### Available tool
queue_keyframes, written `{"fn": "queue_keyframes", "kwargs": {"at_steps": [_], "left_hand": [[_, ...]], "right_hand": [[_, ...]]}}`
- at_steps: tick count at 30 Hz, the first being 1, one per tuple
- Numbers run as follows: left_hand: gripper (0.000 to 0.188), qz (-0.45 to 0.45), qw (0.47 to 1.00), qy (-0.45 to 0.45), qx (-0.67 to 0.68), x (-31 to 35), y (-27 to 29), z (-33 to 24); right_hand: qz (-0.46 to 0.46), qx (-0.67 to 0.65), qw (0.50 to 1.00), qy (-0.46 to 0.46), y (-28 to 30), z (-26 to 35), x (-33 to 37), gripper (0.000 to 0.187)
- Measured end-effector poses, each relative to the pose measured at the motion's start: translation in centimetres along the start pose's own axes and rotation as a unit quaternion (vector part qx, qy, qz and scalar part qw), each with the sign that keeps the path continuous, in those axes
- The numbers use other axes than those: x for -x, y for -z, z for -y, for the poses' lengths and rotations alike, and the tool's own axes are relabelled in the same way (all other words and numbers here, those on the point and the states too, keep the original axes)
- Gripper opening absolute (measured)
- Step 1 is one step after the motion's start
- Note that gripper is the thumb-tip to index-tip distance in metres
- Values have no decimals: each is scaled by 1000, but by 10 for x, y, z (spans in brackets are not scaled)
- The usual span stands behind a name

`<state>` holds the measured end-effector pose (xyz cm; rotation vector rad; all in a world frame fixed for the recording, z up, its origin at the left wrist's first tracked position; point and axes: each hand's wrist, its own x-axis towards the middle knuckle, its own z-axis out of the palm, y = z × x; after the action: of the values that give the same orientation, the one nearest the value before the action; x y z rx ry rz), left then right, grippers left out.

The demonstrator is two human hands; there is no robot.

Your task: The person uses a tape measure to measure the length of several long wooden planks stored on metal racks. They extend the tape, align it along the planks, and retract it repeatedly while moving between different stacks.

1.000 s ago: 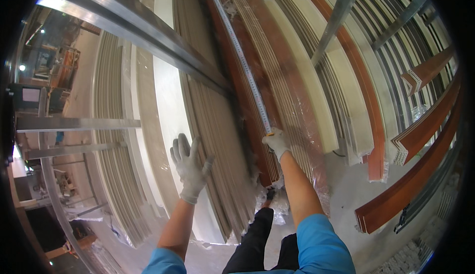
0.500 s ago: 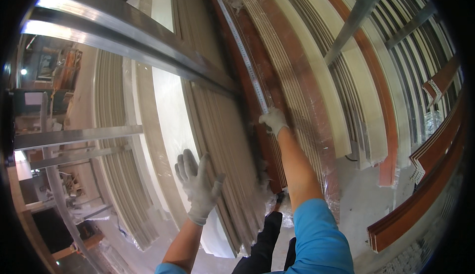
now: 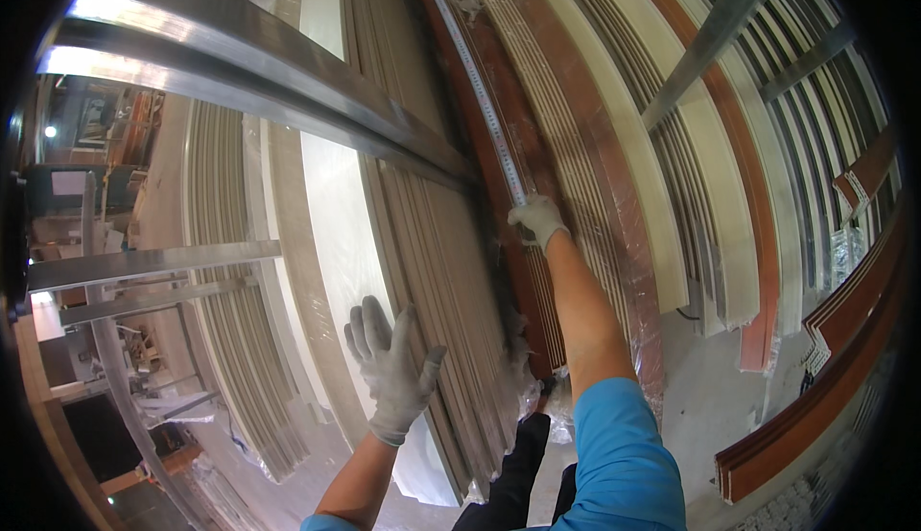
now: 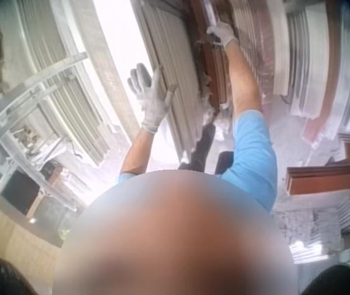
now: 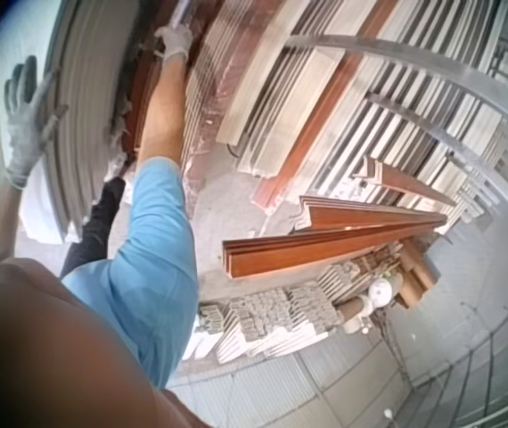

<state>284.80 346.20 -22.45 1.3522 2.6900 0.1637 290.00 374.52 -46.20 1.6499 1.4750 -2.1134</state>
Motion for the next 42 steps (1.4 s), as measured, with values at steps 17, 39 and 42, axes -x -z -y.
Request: {"fn": "queue_keyframes", "kwargs": {"at_steps": [17, 39, 42], "left_hand": [[63, -4, 1000, 4, 6, 0, 0, -1], [62, -13, 1000, -6, -13, 1, -8, 4], [63, -7, 1000, -13, -15, 6, -14, 8]], "right_hand": [[15, -9, 999, -32, 6, -15, -1, 19], [58, -22, 997, -54, -8, -69, 4, 34], [13, -42, 998, -38, -11, -103, 12, 26]]}}
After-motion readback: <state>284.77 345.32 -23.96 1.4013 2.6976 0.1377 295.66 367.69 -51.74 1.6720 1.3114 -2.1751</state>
